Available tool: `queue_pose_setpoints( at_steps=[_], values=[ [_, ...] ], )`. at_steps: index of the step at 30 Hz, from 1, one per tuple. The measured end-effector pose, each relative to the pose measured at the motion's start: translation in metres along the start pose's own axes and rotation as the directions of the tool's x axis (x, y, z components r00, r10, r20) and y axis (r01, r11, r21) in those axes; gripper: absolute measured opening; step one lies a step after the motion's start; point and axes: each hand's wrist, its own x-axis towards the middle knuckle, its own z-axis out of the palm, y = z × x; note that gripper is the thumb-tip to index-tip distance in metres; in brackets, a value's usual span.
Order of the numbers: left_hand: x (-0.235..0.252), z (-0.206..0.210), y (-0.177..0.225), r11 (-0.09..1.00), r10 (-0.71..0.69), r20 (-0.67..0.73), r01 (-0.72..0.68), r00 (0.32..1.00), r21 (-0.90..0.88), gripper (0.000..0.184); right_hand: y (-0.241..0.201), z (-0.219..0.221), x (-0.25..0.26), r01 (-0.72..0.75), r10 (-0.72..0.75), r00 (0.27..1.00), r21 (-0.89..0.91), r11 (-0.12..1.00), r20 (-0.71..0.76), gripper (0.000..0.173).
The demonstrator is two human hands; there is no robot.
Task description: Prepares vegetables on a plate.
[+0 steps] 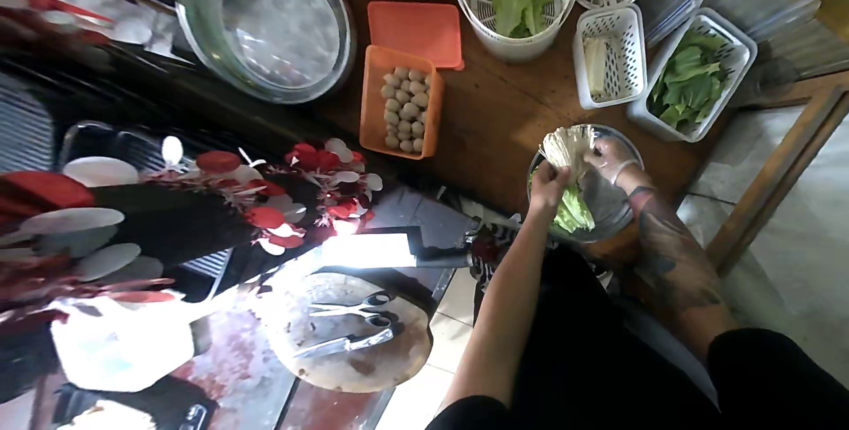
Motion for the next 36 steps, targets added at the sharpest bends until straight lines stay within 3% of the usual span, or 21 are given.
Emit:
queue_pose_setpoints(
  at_steps=[4, 8, 11, 14, 17, 21, 28, 31, 36],
  values=[
    [-0.007, -0.007, -0.002, 0.997, 0.027, -0.010, -0.027, 1.000, -0.065, 0.040, -0.009, -0.017, -0.002, -0.105, 0.109, 0.993, -0.076, 0.992, 0.054, 0.034],
    [-0.009, -0.008, -0.001, 0.996, -0.001, 0.020, 0.003, 1.000, -0.089, 0.037, -0.024, -0.026, -0.021, -0.120, 0.121, 0.991, 0.007, 0.993, -0.061, 0.042],
    [-0.007, -0.004, 0.001, 0.998, 0.020, 0.068, -0.016, 0.997, -0.066, 0.032, -0.029, -0.023, -0.034, 0.001, 0.006, 0.997, 0.084, 0.996, -0.076, 0.050],
    [-0.006, -0.001, 0.002, 0.999, 0.034, 0.091, -0.031, 0.995, -0.033, 0.033, -0.021, -0.010, -0.035, 0.133, -0.131, 0.991, 0.055, 0.990, -0.029, 0.043],
    [-0.007, -0.003, 0.004, 1.000, 0.009, 0.065, -0.010, 0.998, 0.022, 0.033, -0.021, -0.010, -0.034, 0.165, -0.166, 0.986, 0.074, 0.984, 0.005, 0.032],
    [-0.007, -0.010, 0.008, 0.999, 0.004, 0.093, -0.008, 0.996, 0.050, 0.033, -0.020, -0.006, -0.030, 0.189, -0.194, 0.979, 0.076, 0.979, 0.060, 0.038],
    [-0.007, -0.004, 0.008, 0.995, 0.023, 0.038, -0.027, 0.999, 0.093, 0.036, -0.012, -0.001, -0.025, 0.102, -0.101, 0.995, 0.062, 0.993, -0.014, 0.037],
    [-0.011, -0.002, 0.006, 0.992, 0.038, -0.046, -0.033, 0.998, 0.122, 0.038, -0.009, -0.011, -0.017, -0.041, 0.041, 0.999, -0.036, 0.999, 0.000, 0.037],
    [-0.020, -0.011, 0.009, 0.998, 0.057, -0.014, -0.057, 0.998, -0.025, 0.039, -0.018, -0.022, -0.011, -0.120, 0.124, 0.990, -0.067, 0.990, 0.061, 0.042]
  ],
)
